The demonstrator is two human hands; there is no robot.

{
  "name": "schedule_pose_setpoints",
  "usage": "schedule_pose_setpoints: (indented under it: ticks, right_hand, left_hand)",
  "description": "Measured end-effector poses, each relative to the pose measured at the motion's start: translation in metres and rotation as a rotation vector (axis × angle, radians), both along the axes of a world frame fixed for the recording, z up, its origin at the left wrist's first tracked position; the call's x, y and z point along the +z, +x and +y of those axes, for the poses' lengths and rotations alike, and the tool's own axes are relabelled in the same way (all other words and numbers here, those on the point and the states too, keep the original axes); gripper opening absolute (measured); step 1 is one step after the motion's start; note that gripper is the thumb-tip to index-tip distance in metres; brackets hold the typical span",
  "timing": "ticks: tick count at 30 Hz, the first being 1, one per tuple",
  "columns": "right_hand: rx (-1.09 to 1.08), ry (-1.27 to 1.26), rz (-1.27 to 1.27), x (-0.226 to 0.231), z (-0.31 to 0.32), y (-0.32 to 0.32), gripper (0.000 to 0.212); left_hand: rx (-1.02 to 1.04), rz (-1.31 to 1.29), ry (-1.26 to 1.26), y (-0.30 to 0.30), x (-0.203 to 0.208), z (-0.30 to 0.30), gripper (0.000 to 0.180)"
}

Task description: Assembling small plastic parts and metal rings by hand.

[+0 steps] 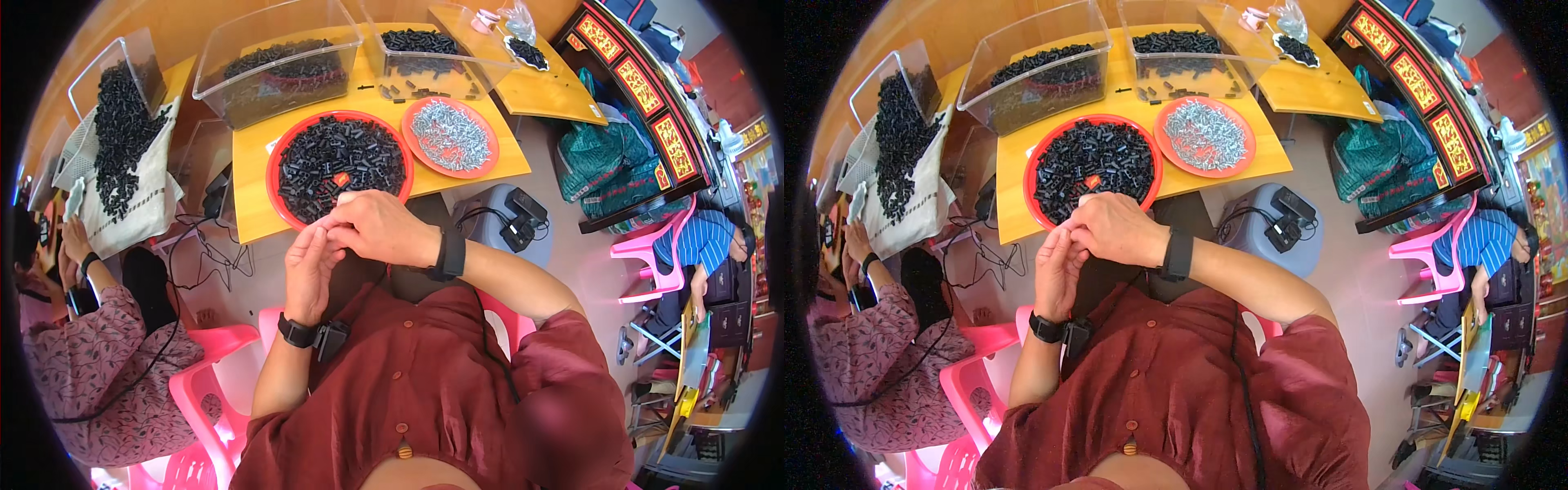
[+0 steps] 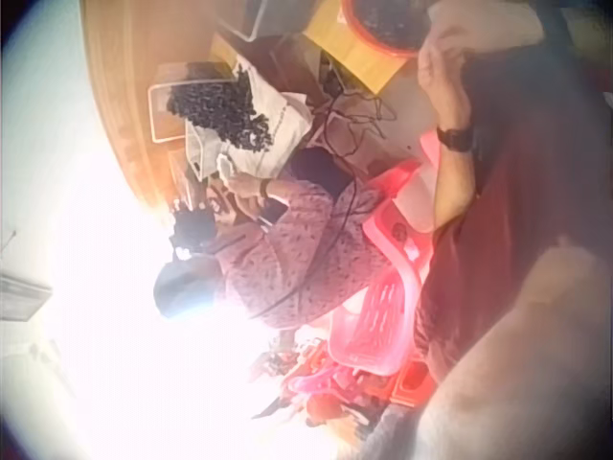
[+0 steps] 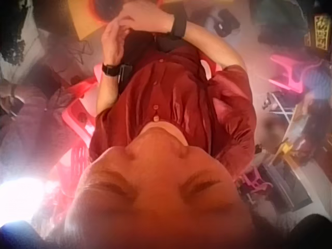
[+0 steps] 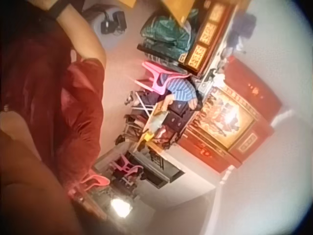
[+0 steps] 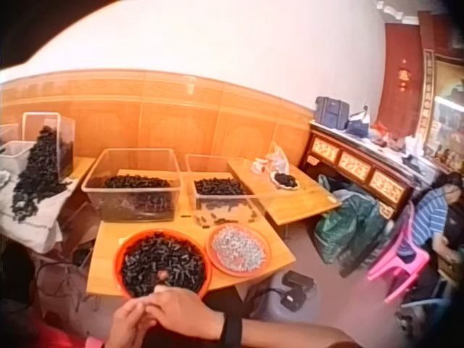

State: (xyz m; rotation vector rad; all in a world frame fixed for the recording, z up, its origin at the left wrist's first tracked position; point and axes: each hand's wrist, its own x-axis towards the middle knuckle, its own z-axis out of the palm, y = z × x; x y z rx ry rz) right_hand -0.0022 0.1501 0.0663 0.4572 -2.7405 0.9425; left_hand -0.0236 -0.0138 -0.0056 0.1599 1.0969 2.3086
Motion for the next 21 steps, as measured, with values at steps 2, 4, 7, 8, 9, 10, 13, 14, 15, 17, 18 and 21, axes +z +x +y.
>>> schedule_pose_setpoints:
  ticks: [2,4,7,8,9,10,13,14,15,17,18,21]
  right_hand:
    - [0.084,-0.045,-0.076,-0.001,0.006,0.003,0.016]
    - [0.117,-0.148,-0.097,0.001,0.017,0.005,0.015]
    - [-0.059,-0.036,0.016,-0.003,0.069,-0.006,0.014]
    - [-0.244,0.048,-0.014,0.003,0.089,-0.007,0.013]
    - [-0.335,0.080,-0.012,-0.001,0.118,-0.013,0.011]
    - [-0.419,0.165,-0.009,-0.013,0.153,-0.018,0.011]
    - [-0.551,0.320,-0.061,-0.021,0.208,-0.020,0.010]
    - [-0.563,0.319,-0.072,-0.024,0.216,-0.020,0.009]
    - [-0.576,0.317,-0.083,-0.029,0.223,-0.020,0.011]
    - [-0.562,0.294,-0.105,-0.028,0.220,-0.022,0.012]
    - [-0.565,0.240,-0.165,-0.028,0.218,-0.023,0.013]
    - [-0.545,0.229,-0.209,-0.036,0.220,-0.024,0.013]
  left_hand:
    - [-0.013,-0.031,-0.010,0.000,-0.002,0.000,0.030]
    - [0.005,-0.012,-0.027,0.001,-0.005,0.000,0.026]
    - [0.027,-0.013,-0.027,0.000,-0.002,-0.001,0.023]
    - [0.042,-0.020,-0.030,0.000,-0.002,-0.001,0.021]
    - [0.040,-0.021,-0.029,-0.001,0.000,-0.001,0.021]
    - [0.020,-0.017,-0.031,-0.001,0.002,0.000,0.022]
    - [-0.008,-0.009,-0.030,-0.002,0.001,0.000,0.022]
    - [-0.018,-0.001,-0.030,-0.002,0.000,0.000,0.022]
    - [-0.018,-0.002,-0.032,-0.001,-0.001,0.000,0.022]
    - [-0.007,-0.006,-0.006,-0.002,-0.001,-0.001,0.022]
    - [-0.008,-0.007,-0.009,-0.002,-0.001,-0.001,0.022]
    - [-0.010,-0.006,-0.010,-0.003,-0.003,-0.001,0.022]
